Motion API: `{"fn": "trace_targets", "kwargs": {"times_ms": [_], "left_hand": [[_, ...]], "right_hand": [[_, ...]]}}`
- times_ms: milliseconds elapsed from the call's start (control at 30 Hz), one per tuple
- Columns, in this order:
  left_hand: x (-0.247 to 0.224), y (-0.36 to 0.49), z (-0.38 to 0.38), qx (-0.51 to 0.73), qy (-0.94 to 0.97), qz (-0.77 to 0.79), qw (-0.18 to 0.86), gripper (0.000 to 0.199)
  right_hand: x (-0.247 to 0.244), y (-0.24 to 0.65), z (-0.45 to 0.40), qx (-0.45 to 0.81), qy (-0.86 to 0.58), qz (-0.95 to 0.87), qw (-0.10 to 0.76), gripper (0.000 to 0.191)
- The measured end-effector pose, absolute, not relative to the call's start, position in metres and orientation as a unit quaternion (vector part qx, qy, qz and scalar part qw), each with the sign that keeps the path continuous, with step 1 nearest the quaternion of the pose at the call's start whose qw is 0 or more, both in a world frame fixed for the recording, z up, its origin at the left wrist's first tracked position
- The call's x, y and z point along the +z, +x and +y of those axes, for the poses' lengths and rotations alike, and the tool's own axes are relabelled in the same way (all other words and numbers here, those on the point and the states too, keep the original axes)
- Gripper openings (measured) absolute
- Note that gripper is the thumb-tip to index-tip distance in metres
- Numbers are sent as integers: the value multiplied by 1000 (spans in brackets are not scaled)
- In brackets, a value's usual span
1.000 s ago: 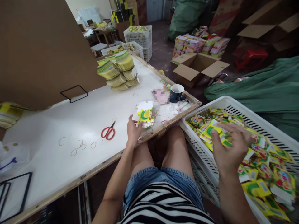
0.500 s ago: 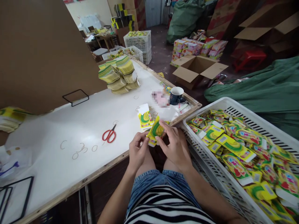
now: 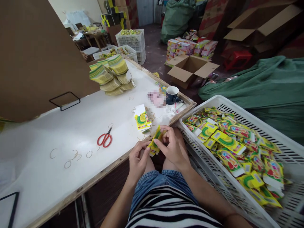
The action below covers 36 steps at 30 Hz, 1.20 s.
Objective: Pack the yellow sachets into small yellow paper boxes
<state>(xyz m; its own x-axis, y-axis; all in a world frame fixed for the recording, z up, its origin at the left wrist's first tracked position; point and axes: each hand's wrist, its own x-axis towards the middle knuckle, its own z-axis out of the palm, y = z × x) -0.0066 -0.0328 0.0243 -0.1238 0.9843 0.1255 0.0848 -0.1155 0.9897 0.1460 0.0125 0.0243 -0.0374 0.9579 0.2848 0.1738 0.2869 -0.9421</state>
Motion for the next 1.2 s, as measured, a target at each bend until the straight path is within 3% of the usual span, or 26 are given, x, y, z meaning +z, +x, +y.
{"fn": "trace_targets", "kwargs": {"times_ms": [200, 300, 400, 533, 633, 867, 1000, 1067, 1200], "left_hand": [[17, -6, -23, 464, 388, 404, 686, 47], [15, -1, -19, 424, 359, 357, 751, 51], [11, 5, -16, 433, 354, 362, 746, 51], [3, 10, -13, 501, 329, 412, 686, 50], [-1, 13, -12, 532, 335, 443, 639, 49], [0, 13, -10, 506, 448, 496, 546, 50], [7, 5, -11, 500, 477, 456, 561, 69], [12, 0, -11, 485, 489, 440, 577, 66], [18, -8, -12, 452, 487, 405, 628, 50]], "right_hand": [[19, 144, 3, 443, -403, -600, 530, 33], [18, 143, -2, 450, -399, -601, 527, 30], [18, 144, -4, 426, -421, -597, 533, 24], [15, 149, -2, 354, -502, -551, 565, 34], [8, 152, 1, 402, -509, -553, 523, 22], [-1, 160, 8, 430, -520, -558, 483, 23], [1, 164, 9, 451, -473, -547, 523, 40], [2, 167, 10, 466, -442, -566, 516, 41], [2, 177, 13, 505, -399, -603, 472, 26]]}}
